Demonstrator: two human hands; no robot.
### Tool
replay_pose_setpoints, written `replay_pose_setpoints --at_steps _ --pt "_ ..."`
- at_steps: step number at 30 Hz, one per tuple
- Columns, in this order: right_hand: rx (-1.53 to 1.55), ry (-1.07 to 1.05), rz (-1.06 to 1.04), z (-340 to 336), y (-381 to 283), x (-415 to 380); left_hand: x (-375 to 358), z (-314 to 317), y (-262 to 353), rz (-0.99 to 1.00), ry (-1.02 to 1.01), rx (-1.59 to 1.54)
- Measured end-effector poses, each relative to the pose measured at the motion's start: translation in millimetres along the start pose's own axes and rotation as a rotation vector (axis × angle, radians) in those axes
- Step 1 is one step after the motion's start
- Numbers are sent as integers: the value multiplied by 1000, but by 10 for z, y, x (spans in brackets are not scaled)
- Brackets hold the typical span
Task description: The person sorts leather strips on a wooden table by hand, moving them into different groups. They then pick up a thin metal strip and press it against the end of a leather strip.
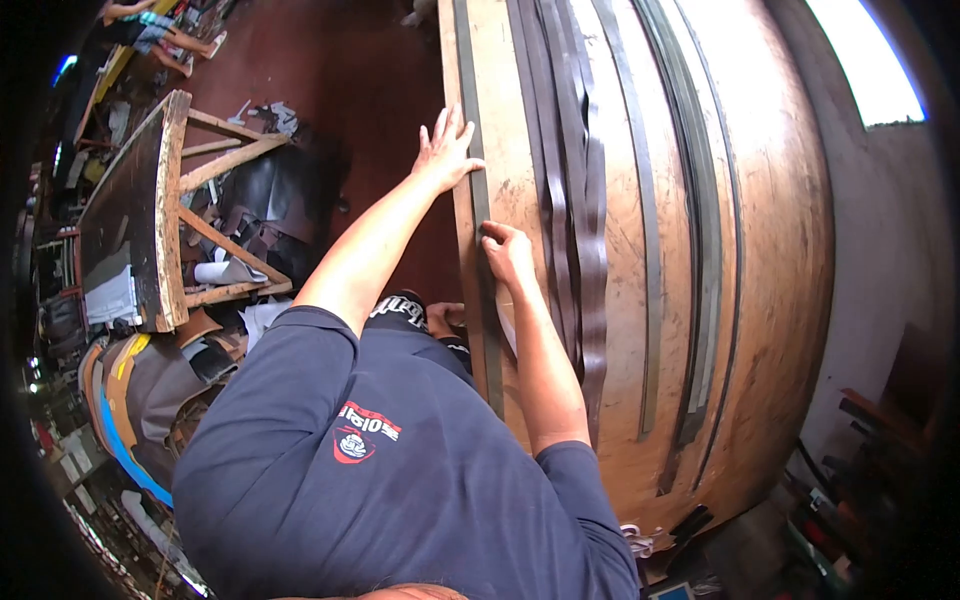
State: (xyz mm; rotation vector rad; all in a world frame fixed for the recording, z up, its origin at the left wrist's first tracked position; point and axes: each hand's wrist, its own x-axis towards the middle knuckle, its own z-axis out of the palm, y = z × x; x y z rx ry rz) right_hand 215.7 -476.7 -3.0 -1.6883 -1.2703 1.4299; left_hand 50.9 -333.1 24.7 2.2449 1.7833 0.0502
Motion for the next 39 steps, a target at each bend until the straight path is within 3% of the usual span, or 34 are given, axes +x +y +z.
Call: replay_pose_setpoints --at_steps 4,6,8,14,18,21,24,26,28,31,35,39 --pt "-60 26 2 23 -35 5 -337 288 -30 326 230 149" --pt "-1 39 52 38 -105 -53 -639 407 -132 672 161 50" --pt "-36 66 42 52 -84 -76 -819 226 -141 893 -74 1" --pt "-91 96 67 85 -141 -98 -212 -32 -409 981 -281 153" --pt "-69 162 93 109 -307 -61 485 -160 -672 838 -185 225" --pt "-61 163 92 111 -385 98 748 -202 -664 554 -70 203" --pt "-92 132 48 100 -392 338 728 6 -497 263 170 33" --pt "-104 116 0 109 -395 403 566 151 -300 67 155 -118" --pt "-27 77 86 87 -452 407 450 323 -172 -65 109 -142" --pt "186 9 65 43 -368 320 441 395 -156 -51 201 -118" --pt "107 33 31 50 -370 85 435 359 -138 -66 212 -52" --pt "136 -83 57 -20 -175 -36 449 356 -115 -92 202 -12"
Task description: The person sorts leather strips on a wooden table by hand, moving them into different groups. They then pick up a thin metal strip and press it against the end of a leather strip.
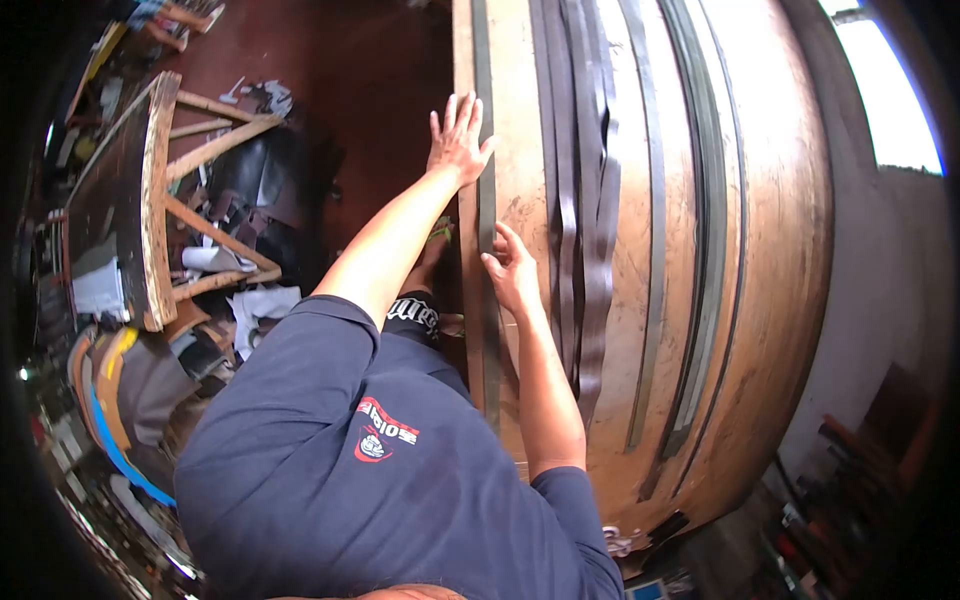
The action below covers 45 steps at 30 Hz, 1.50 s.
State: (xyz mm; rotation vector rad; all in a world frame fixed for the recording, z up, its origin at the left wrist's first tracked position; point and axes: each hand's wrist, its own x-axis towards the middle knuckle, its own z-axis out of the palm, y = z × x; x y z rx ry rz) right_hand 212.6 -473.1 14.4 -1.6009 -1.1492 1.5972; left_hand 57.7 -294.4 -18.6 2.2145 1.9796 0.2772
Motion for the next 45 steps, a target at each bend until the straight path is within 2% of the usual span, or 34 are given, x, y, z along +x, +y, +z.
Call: replay_pose_setpoints --at_steps 7,9,17,20,32,42,45 --pt "-14 -36 2 -51 118 -170 1 -19 11 -30 -20 27" --pt "-32 7 -55 -46 149 -174 1 -22 5 -39 -35 25" --pt "119 29 -55 1 222 -123 8 -42 18 -43 -53 15" --pt "41 -4 5 -42 226 -92 19 -6 1 -27 -34 32" --pt "106 22 -22 -24 219 -92 16 -14 -1 -35 -54 9" --pt "28 22 -13 -44 196 -73 21 -52 3 -35 -72 -5" --pt "119 35 4 -29 175 -85 11 -36 1 -30 -39 -7"
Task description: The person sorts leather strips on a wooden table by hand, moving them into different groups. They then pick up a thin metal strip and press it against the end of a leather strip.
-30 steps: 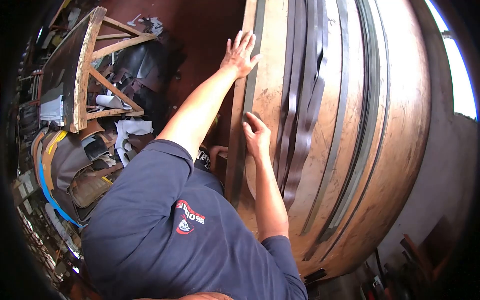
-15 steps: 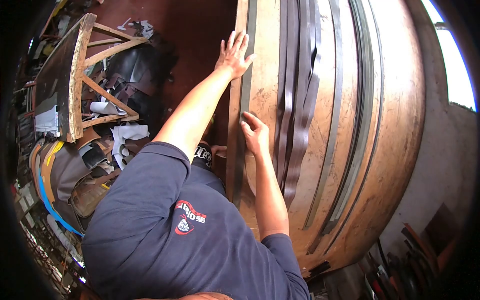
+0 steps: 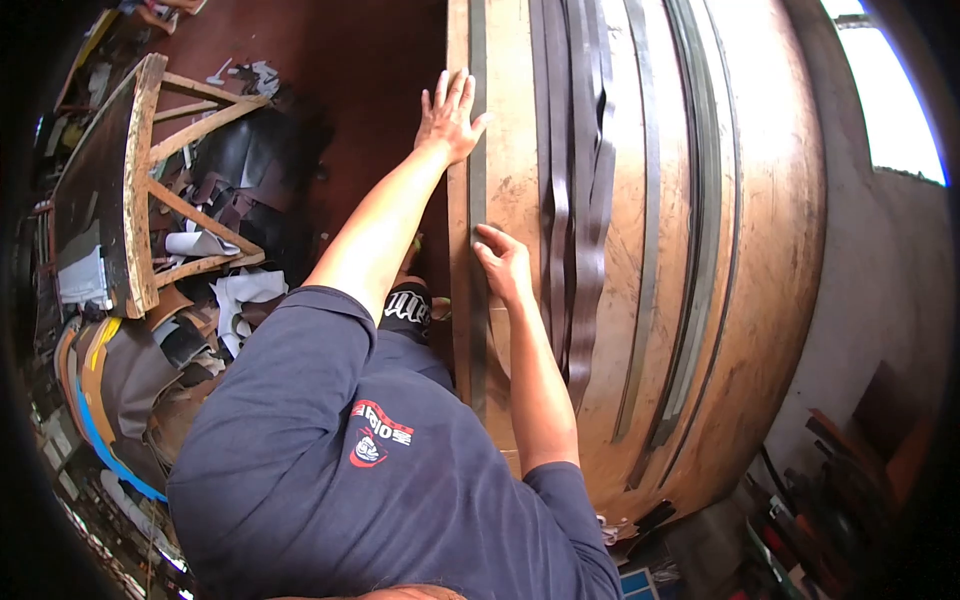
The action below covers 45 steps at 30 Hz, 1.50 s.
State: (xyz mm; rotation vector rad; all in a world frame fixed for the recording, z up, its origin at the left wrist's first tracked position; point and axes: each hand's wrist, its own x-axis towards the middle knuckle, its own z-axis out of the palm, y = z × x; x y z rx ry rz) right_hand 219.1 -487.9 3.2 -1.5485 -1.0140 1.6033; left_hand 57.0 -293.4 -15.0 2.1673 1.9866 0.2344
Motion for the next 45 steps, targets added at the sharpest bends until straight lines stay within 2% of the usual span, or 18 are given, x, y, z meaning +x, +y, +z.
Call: replay_pose_setpoints --at_steps 6,10,11,12,15,16,18,21,23,25,29,32,34,36,38,40,42,45 --pt "-91 10 54 1 11 31 5 4 -6 15 -10 1" --pt "-110 43 79 42 -174 -21 -125 47 -34 138 120 -37" --pt "-131 42 90 58 -200 -34 -266 7 -45 301 85 -58" --pt "-150 40 106 71 -216 -46 -490 -42 -15 481 -1 146" --pt "-159 70 90 95 -245 -83 -978 -112 -204 1136 -264 -189" --pt "-176 71 77 100 -252 -82 -1029 -185 -269 1122 -401 -268" --pt "-138 90 111 119 -188 -80 -693 -239 -410 1252 -458 -100" --pt "-127 104 150 139 -187 -95 22 -210 -586 1186 -351 -17" --pt "-148 105 151 146 -231 -96 378 -592 -526 898 -448 148" --pt "-149 124 108 161 -266 -113 548 -582 -506 742 -283 313" --pt "-210 87 60 147 -235 -130 -53 -446 32 397 -138 236" --pt "-114 48 47 102 -46 -116 -672 -21 280 169 -128 -97" --pt "138 15 -31 107 25 -223 -770 27 339 142 -73 -19" --pt "92 -25 -55 76 67 -405 -747 57 319 145 -8 -84" --pt "286 -90 -17 53 83 -539 -713 126 294 134 60 -87" --pt "256 -62 14 14 120 -702 -732 111 309 140 97 -87" --pt "-78 -7 57 -50 145 -863 -746 122 315 102 65 -102" --pt "-120 -39 41 -95 212 -935 -734 124 307 107 36 -61"
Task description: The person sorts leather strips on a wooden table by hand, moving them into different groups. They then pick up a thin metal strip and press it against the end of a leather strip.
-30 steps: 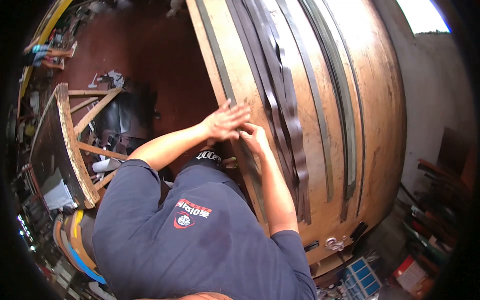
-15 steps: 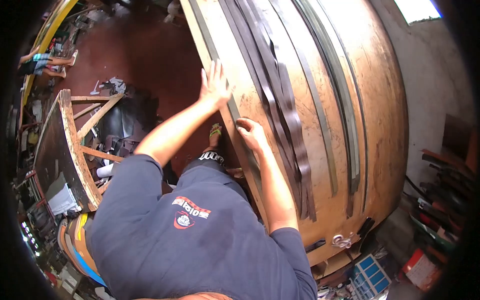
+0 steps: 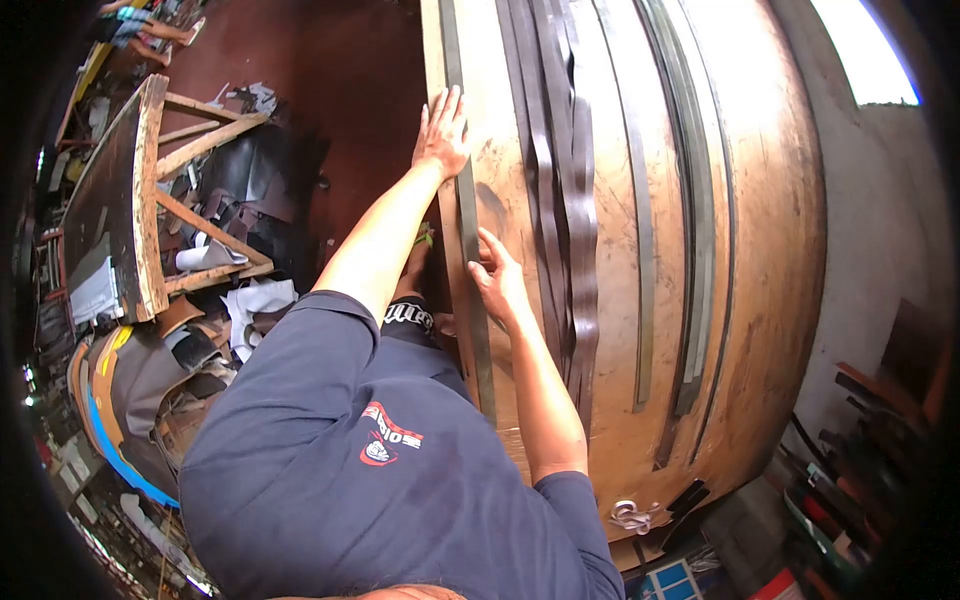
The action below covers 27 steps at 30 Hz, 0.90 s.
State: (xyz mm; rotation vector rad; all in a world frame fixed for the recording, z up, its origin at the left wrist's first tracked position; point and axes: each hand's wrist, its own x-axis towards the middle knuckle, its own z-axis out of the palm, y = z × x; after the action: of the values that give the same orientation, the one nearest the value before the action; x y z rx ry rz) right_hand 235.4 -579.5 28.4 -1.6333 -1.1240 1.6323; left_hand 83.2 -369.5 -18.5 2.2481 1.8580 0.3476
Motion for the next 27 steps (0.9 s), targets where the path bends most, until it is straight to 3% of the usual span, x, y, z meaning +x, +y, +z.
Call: replay_pose_setpoints --at_steps 8,10,16,27 --pt "42 -20 8 30 190 58 22 54 -42 1 -4 -22" --pt "170 -36 20 38 178 44 17 11 -31 7 -31 -28" --pt "-21 33 -85 57 162 46 25 57 -38 -1 -22 13" --pt "91 22 1 84 182 69 17 26 -20 -17 -24 -24"
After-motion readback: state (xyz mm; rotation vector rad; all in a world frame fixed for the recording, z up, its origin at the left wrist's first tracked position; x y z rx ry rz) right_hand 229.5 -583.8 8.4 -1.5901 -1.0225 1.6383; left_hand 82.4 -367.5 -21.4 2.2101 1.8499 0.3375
